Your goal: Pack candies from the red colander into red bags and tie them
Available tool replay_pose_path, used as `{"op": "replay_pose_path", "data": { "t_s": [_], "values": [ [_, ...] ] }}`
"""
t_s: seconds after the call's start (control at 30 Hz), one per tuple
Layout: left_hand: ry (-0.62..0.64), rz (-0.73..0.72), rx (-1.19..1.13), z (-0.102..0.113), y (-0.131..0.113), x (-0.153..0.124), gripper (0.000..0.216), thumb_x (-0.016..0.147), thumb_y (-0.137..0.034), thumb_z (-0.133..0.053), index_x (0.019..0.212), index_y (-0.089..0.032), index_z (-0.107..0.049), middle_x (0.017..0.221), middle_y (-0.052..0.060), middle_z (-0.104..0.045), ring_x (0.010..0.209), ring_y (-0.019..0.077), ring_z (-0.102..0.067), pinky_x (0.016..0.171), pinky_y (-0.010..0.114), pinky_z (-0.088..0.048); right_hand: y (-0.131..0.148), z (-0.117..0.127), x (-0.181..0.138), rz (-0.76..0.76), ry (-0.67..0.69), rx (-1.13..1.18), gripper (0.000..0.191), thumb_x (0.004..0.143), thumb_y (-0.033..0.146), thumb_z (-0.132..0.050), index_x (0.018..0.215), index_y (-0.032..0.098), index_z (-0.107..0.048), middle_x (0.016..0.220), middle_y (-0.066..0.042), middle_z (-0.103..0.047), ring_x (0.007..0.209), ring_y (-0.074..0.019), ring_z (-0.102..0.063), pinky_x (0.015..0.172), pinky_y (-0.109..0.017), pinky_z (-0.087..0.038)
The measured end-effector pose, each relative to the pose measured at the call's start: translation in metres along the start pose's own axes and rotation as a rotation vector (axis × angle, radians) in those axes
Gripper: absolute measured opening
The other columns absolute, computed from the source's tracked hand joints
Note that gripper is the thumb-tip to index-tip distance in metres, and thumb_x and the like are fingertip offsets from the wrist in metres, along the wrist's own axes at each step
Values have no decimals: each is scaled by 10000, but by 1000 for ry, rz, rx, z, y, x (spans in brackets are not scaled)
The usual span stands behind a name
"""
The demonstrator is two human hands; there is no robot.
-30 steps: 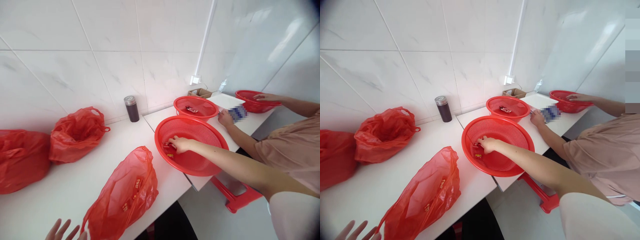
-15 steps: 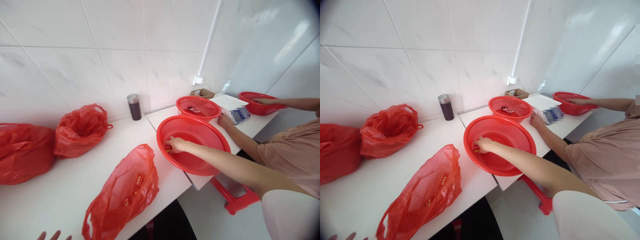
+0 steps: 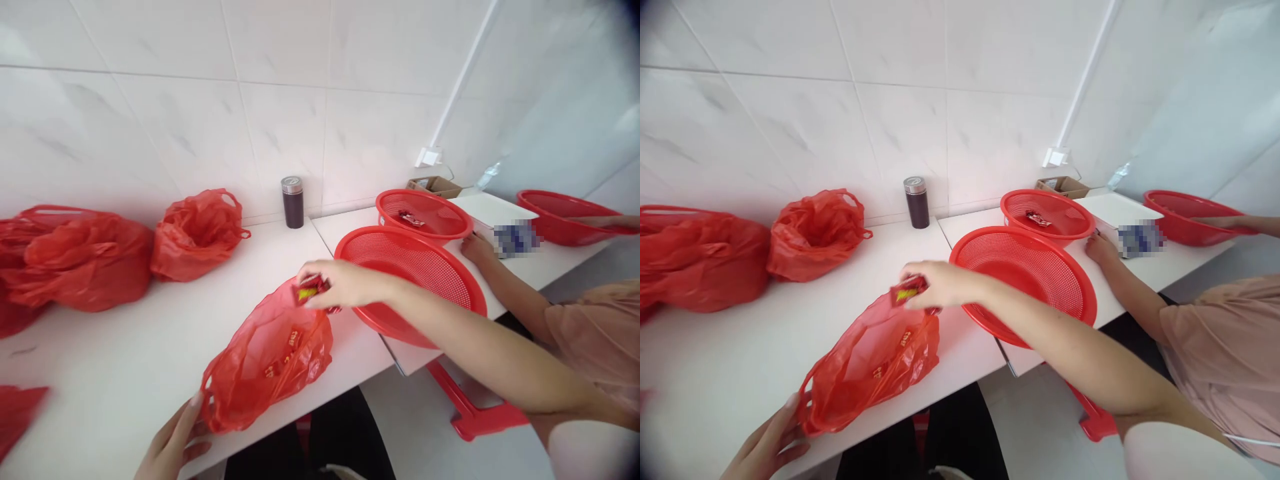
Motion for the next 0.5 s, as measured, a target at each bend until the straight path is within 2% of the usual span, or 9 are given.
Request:
{"op": "replay_pose_path", "data": {
  "t_s": [0.1,0.17,0.2,0.27,0.33,0.4,0.43,0.5],
  "values": [
    [58,-65,-40,-16,-19,-7,390,739,-525,-666,985,-223,-695,1065,50,-698,995,264,-636,815,339,-566,15,-63,23,63,124,-340,354,775,306,-651,1120,260,-585,1088,-56,-580,820,-175,-616,610,-243,-465],
    [89,-143,-101,-21,-32,-12,332,754,-499,-671,928,-217,-687,984,35,-694,927,231,-634,812,328,-557,11,-86,32,48,189,-565,434,780,285,-642,1210,285,-581,1114,-77,-578,850,-215,-613,618,-274,-453],
    [95,-183,-138,-22,-39,-15,300,763,-485,-669,895,-215,-680,937,23,-685,893,212,-627,806,319,-553,9,-89,34,36,204,-634,455,796,261,-622,1247,293,-568,1126,-85,-581,875,-231,-611,633,-290,-454],
    [63,-234,-198,-15,-48,-20,264,762,-469,-678,821,-212,-662,850,0,-657,833,180,-603,778,294,-549,10,-78,34,47,141,-722,440,832,207,-571,1265,286,-566,1171,-98,-575,983,-262,-585,712,-327,-464],
    [16,-254,-227,-5,-56,-26,273,742,-477,-696,765,-209,-648,783,-11,-635,782,159,-578,733,263,-542,14,-56,28,76,-20,-820,379,844,173,-552,1211,251,-605,1272,-123,-524,1113,-304,-518,824,-383,-450],
    [-6,-265,-262,2,-65,-30,286,729,-487,-707,740,-209,-642,751,-12,-630,749,146,-562,697,237,-529,9,-36,21,37,-152,-908,361,830,178,-582,1186,225,-619,1342,-155,-462,1150,-345,-488,867,-429,-434],
    [-5,-274,-293,4,-71,-32,288,726,-489,-710,735,-210,-639,749,-11,-634,744,142,-559,683,227,-523,1,-31,19,-20,-163,-904,373,822,188,-597,1192,226,-616,1330,-164,-470,1121,-347,-512,853,-433,-443],
    [31,-296,-355,3,-84,-36,277,733,-481,-707,745,-214,-634,756,-8,-643,755,141,-562,680,223,-516,-20,-32,20,-134,-70,-746,353,819,207,-603,1171,236,-625,1201,-147,-569,1010,-305,-586,793,-390,-470]
  ]
}}
Point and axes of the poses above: each hand's wrist, its own x-axis towards the middle knuckle, its own z-axis out of the back of the hand, y = z × x, the point moved 8 cm from there along x, towards the middle knuckle
